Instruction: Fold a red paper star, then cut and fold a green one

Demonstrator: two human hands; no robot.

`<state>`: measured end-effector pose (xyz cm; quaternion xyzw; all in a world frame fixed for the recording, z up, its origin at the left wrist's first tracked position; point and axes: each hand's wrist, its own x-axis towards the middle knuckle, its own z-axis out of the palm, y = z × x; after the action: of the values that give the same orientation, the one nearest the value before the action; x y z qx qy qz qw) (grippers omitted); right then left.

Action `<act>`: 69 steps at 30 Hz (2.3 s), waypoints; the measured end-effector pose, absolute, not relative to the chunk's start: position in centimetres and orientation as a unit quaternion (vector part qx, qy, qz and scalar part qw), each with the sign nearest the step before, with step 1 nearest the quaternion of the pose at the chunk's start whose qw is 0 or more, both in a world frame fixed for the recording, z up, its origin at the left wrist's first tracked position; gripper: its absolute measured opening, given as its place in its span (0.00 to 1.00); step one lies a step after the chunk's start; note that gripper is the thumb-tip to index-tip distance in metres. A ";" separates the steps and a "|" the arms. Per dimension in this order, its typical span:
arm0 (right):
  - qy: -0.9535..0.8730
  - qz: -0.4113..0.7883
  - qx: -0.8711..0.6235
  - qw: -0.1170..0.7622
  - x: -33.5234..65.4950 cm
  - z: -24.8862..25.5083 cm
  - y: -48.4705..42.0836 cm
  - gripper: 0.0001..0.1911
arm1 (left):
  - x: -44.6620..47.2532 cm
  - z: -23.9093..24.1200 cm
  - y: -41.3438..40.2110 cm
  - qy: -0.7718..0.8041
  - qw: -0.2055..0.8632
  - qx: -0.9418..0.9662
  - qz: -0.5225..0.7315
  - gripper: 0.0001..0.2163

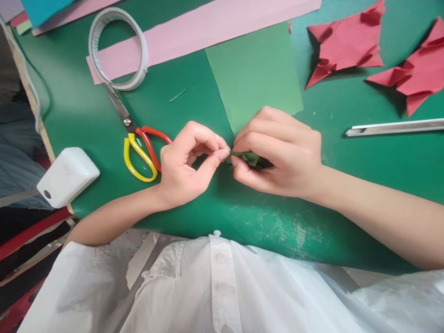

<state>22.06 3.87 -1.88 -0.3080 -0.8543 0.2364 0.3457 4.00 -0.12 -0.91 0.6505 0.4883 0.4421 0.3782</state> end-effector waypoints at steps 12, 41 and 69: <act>-0.827 0.292 -0.320 0.359 22.4 -1.3 4.3 0.07 | 3.7 -1.1 -0.2 0.498 0.384 0.651 0.425 0.07; -0.844 0.345 -0.289 0.292 22.6 -1.4 4.5 0.10 | 3.1 -0.8 -0.2 0.506 0.385 0.668 0.387 0.05; -0.801 0.337 -0.333 0.365 22.6 -1.4 4.3 0.11 | 4.1 -1.3 -0.1 0.502 0.348 0.626 0.485 0.02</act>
<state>22.57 4.30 -1.42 -0.3334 -0.8012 0.3373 0.3648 4.11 -0.06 -1.28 0.6258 0.5016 0.4852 0.3482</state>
